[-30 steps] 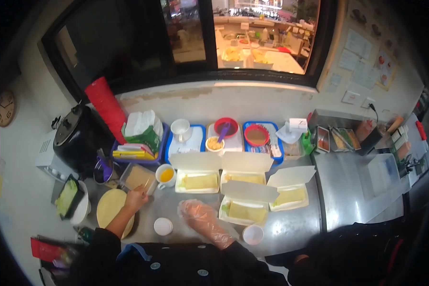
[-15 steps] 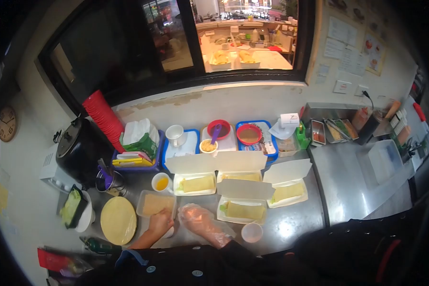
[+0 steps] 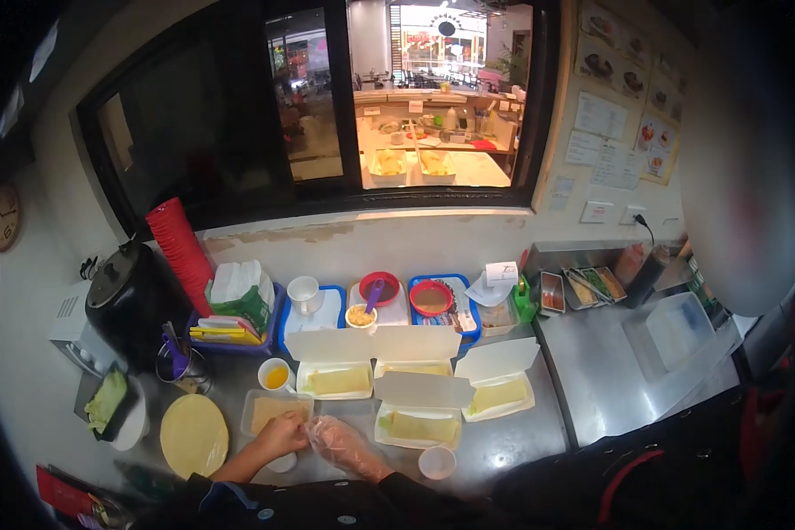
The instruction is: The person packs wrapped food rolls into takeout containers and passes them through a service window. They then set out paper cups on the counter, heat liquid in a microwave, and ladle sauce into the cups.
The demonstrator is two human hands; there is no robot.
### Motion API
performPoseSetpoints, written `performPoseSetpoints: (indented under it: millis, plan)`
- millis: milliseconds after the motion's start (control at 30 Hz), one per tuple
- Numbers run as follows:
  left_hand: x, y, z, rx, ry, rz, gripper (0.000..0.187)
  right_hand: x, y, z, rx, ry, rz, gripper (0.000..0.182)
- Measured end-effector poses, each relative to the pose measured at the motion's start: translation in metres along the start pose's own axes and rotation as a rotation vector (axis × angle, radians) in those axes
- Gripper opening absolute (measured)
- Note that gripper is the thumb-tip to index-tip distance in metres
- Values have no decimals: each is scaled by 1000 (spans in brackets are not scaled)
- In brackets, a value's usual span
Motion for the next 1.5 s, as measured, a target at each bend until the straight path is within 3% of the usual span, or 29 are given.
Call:
performPoseSetpoints:
  millis: [33,100,167,200,233,267,333,367,467,567,633,700,767,900,1167,1500]
  plan:
    - [-1,-1,8,1,0,6,18,-2,2,-2,-4,-3,3,11]
    - [-6,3,17,144,-106,-59,18,-3,16,-8,336,-11,-15,11]
    - [-13,0,27,237,-38,-196,19,0,43,-4,28,132,-25,15]
    - [-18,-11,23,265,-126,-177,21,1,38,7,71,211,-9,14]
    - [-25,-31,15,327,-197,-137,21,-3,25,21,176,98,-131,13]
    - [-29,-40,18,365,-187,-204,19,-9,40,9,91,-30,-219,15]
    - [-31,-54,18,578,-353,-139,19,-5,13,17,167,-6,-50,20]
    - [-27,-50,27,624,-394,-18,19,-7,10,4,147,-35,-44,20]
    - [-25,-51,31,738,-436,85,18,-22,17,-31,86,-167,-40,15]
    - [-35,-64,17,662,-515,-66,21,-28,34,-93,88,-105,266,18]
    - [-35,-63,17,698,-520,-80,21,-36,34,-88,-304,-12,349,16]
    - [-33,-61,19,731,-514,-38,24,-49,-3,-39,-694,104,410,13]
    - [-31,-58,25,716,-523,-5,26,-57,-11,-80,743,-532,100,29]
    - [-33,-68,20,708,-559,81,30,-64,-30,-49,747,-717,9,33]
    - [-35,-71,18,706,-594,89,32,-69,-32,-43,570,-573,-44,31]
    - [-36,-74,17,712,-600,73,31,-49,-19,-14,254,-308,-290,30]
Point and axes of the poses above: each hand's wrist, its own x-axis away from the middle knuckle, its own z-axis out of the back of the hand, y = z × x, the point moved 9 cm from there along -x, towards the middle knuckle, and after that the axes turned 8 degrees about -y, right-handed, at the moved point
